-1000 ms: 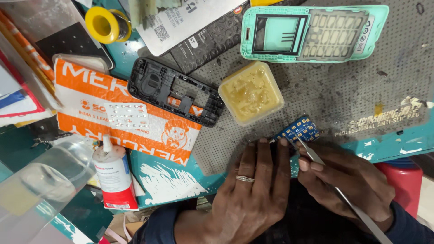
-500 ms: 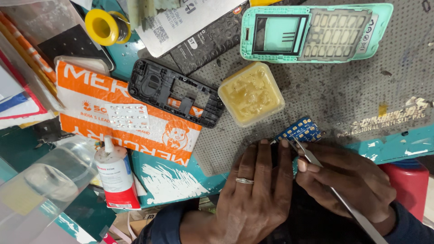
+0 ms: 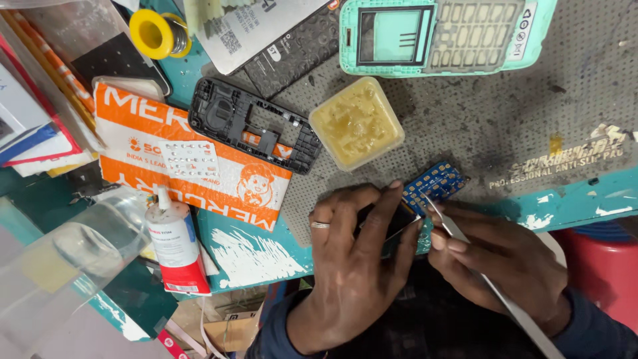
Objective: The person repairs a small feature phone at a workbench. They solder the keypad circuit board with a soldering iron, use tweezers to adjust components on the board, apply liquid from a bottle, then fit the keypad and cover onto the phone body and press the keys to test the assembled phone.
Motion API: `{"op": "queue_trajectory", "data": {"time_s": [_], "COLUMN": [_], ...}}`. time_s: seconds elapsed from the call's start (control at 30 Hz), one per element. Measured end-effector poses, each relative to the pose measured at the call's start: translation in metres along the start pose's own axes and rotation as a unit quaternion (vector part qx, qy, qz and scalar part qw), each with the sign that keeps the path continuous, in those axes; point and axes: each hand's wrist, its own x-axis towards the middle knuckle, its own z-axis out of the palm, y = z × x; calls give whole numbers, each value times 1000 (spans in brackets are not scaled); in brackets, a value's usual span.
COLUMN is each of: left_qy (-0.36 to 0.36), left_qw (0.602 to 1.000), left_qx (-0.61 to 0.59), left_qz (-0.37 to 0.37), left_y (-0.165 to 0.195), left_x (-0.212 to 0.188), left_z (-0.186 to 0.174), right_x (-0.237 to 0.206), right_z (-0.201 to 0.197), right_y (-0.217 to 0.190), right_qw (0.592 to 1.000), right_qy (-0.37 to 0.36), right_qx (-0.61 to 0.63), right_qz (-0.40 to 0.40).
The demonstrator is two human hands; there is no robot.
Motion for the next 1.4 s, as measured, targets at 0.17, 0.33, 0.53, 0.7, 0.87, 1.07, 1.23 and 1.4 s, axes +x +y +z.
{"op": "queue_trajectory", "data": {"time_s": [0.17, 0.33, 0.53, 0.7, 0.87, 1.07, 1.23, 1.4], "left_qy": [10, 21, 26, 26, 33, 29, 30, 29], "left_qw": [1000, 1000, 999, 999, 999, 999, 999, 999], "left_qx": [4, -16, -24, -27, -25, -20, -18, -21], "left_qz": [5, 7, 7, 10, 11, 8, 7, 7], "left_y": [-5, -8, -8, -9, -9, -9, -8, -8], "left_x": [-4, -3, -4, -4, -4, -5, -4, -4], "left_z": [5, 6, 8, 8, 8, 8, 8, 7], "right_x": [9, 15, 18, 18, 15, 11, 11, 7], "right_z": [3, 11, 11, 9, 13, 11, 11, 4], "right_y": [-3, -8, -6, -9, -5, -5, -3, -3], "right_qw": [1000, 998, 997, 998, 997, 998, 998, 999], "right_qy": [6, 54, 62, 50, 68, 48, 51, 25], "right_qx": [-10, -26, -22, -32, -14, -24, -13, -3], "right_qz": [-22, -25, -36, -19, -30, -28, -28, -24]}}
